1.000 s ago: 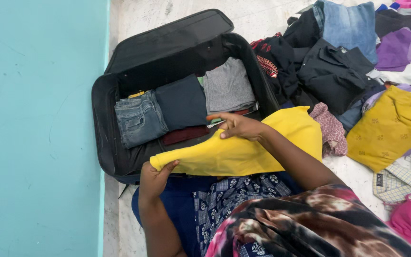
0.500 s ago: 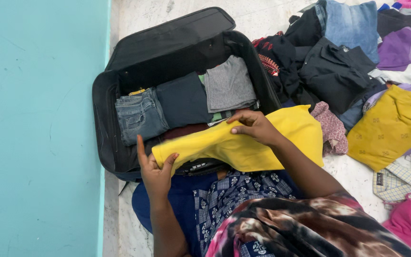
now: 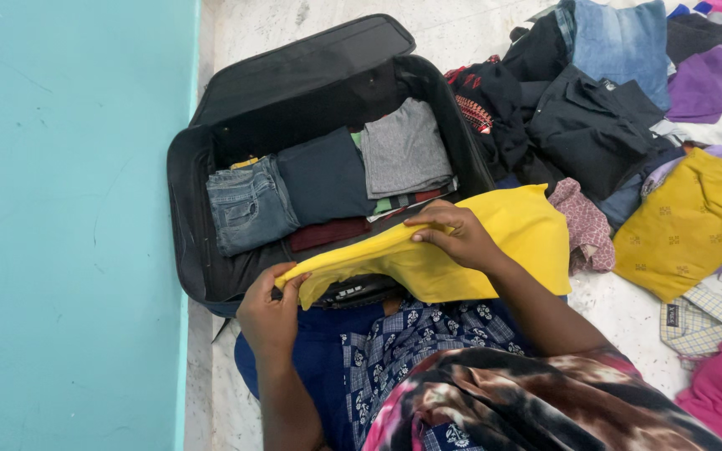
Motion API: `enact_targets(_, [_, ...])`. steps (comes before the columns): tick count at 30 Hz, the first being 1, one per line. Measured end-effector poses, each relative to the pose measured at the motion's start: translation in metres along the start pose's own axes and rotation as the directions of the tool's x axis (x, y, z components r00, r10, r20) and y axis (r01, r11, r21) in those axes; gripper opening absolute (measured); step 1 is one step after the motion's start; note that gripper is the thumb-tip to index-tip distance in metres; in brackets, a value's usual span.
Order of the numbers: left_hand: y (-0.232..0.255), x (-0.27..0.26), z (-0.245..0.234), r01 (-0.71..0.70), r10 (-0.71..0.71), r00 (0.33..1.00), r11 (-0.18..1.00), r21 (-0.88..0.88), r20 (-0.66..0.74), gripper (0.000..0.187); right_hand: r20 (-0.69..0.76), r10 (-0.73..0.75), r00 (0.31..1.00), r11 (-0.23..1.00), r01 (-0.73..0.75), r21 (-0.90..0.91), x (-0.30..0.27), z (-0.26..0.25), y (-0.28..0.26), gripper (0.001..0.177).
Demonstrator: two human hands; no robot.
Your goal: The person folds several shirts and pairs of pants and places them into an open suitcase on the floor.
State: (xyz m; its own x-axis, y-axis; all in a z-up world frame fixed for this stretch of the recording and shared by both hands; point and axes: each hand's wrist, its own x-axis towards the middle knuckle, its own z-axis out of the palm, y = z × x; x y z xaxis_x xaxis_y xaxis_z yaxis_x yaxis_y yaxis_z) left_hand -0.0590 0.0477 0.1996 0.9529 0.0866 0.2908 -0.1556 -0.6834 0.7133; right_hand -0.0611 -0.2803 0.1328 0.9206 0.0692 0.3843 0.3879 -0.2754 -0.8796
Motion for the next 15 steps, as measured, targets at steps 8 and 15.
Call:
enact_targets(8, [-0.001,0.004,-0.007,-0.255,0.254,0.966,0.966,-0.032,-0.045,0.022,-0.049,-0.050,0.998,0.996,0.046,-0.080,-0.001,0.003,0.015,0.022])
enact_targets(15, [-0.001,0.004,-0.007,-0.235,0.234,0.972,0.969,-0.071,-0.018,0.022,0.227,0.352,0.908,0.825,-0.416,0.384,0.004,0.021,0.062,0.039])
